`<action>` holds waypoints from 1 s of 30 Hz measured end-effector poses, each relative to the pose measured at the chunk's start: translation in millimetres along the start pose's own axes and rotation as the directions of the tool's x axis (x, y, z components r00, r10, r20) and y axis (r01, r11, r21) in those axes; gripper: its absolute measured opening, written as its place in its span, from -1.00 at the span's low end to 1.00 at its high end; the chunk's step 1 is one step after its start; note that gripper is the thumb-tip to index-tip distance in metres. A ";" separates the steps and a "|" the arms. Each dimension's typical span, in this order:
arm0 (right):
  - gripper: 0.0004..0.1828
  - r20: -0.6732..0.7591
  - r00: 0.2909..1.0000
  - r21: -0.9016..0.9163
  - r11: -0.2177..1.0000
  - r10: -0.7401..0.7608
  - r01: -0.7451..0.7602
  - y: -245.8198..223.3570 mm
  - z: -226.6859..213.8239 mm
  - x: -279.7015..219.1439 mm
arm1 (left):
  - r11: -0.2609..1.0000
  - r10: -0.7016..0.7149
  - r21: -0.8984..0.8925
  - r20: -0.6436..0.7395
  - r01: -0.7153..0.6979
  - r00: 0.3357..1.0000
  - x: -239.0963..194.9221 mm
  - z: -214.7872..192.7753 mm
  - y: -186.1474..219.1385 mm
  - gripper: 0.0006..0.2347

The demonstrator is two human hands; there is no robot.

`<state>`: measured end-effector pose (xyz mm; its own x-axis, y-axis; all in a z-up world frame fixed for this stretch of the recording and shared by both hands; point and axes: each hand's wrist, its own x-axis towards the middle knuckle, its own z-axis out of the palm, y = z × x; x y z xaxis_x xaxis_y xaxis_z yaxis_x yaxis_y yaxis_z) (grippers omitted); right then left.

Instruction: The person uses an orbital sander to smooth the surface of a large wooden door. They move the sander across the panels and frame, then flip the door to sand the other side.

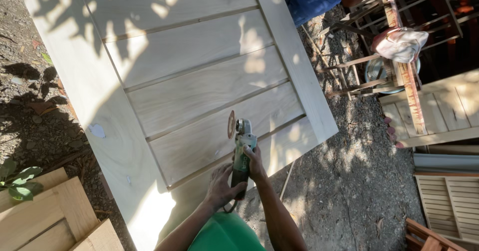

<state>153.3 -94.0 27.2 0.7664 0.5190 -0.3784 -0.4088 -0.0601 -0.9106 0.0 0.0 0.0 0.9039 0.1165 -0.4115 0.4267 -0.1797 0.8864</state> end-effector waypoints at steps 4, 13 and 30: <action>-0.27 0.099 0.995 0.148 0.988 0.019 -0.034 24.8 -43.4 -6.2 | 0.917 0.242 0.392 -0.386 -0.080 0.890 2.4 -29.8 -64.9 -0.22; -0.32 0.048 0.991 0.365 0.922 0.123 -0.132 85.5 -124.6 -23.4 | 0.722 0.062 0.546 -0.664 0.425 0.745 -8.1 -133.1 -182.1 -0.13; -0.21 0.369 0.929 0.510 0.827 0.039 -0.237 99.7 -179.5 -18.5 | 0.746 0.023 0.409 -0.805 0.526 0.593 -14.8 -128.1 -172.9 -0.19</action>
<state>187.3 -262.6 -86.4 0.5130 0.7941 -0.3258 -0.7726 0.2619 -0.5783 -90.9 154.5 -120.0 0.5226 0.8509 -0.0534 0.8056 -0.4723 0.3576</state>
